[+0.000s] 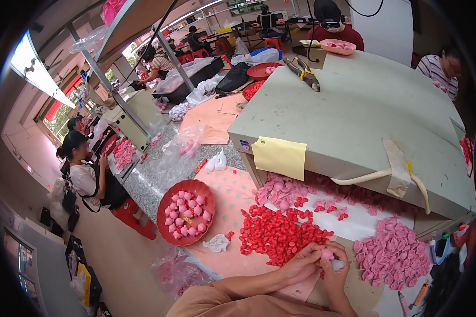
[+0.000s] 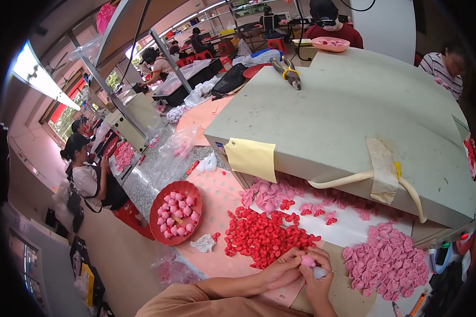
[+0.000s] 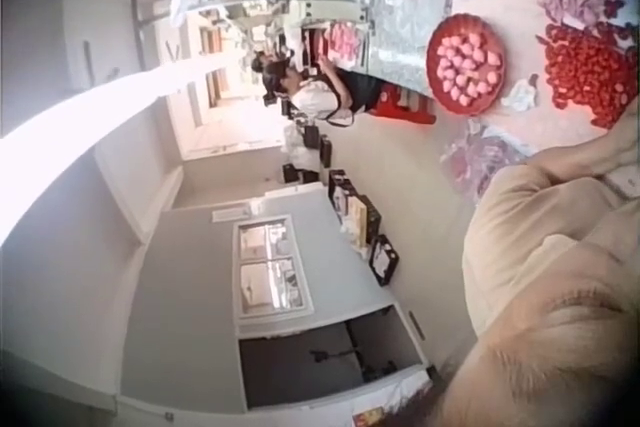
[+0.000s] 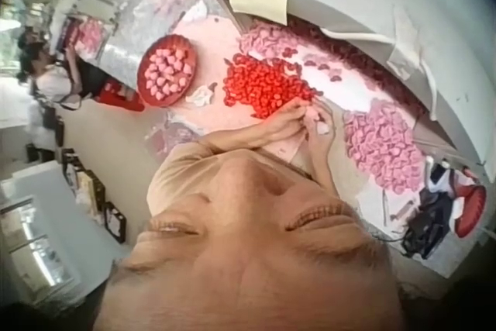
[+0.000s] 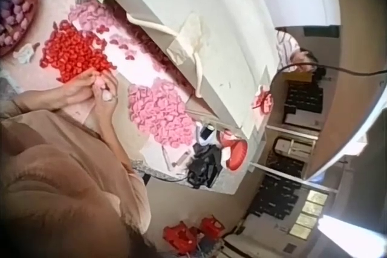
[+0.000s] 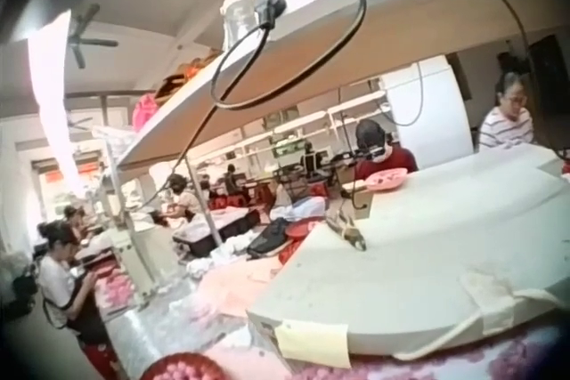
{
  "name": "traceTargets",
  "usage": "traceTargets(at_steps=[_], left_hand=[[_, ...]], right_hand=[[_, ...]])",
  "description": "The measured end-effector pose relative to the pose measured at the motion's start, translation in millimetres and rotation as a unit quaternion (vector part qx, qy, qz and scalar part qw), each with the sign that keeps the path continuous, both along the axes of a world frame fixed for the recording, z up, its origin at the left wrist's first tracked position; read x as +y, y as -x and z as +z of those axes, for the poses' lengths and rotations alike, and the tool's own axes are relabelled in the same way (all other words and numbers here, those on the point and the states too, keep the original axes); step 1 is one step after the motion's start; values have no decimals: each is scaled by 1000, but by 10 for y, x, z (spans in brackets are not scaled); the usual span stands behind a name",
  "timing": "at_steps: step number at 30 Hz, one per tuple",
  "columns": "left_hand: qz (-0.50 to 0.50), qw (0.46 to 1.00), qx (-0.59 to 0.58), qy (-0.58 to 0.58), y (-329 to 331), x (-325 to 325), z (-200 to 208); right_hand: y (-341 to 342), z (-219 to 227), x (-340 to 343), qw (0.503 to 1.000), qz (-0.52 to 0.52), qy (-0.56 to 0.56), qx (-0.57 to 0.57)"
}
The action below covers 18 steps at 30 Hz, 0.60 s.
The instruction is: Assembling small pink and red plastic parts using a squeeze bottle of adhesive or lubricant.
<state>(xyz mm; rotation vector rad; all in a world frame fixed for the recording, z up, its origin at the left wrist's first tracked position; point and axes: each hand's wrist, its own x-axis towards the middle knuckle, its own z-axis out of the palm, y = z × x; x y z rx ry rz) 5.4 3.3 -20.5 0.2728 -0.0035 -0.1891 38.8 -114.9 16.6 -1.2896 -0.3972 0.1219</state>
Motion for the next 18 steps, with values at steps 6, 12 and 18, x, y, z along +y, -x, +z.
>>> traceTargets(at_steps=[6,12,18], left_hand=[[4,1000,27,-9,-14,0,-2],[0,1000,25,-7,-4,1,-21],[1,999,39,-8,1,-7,-29]], right_hand=[[-43,-42,-15,1000,-1,1,12],[-35,1,-17,1000,3,21,6],[-32,-15,-17,1000,0,3,22]])
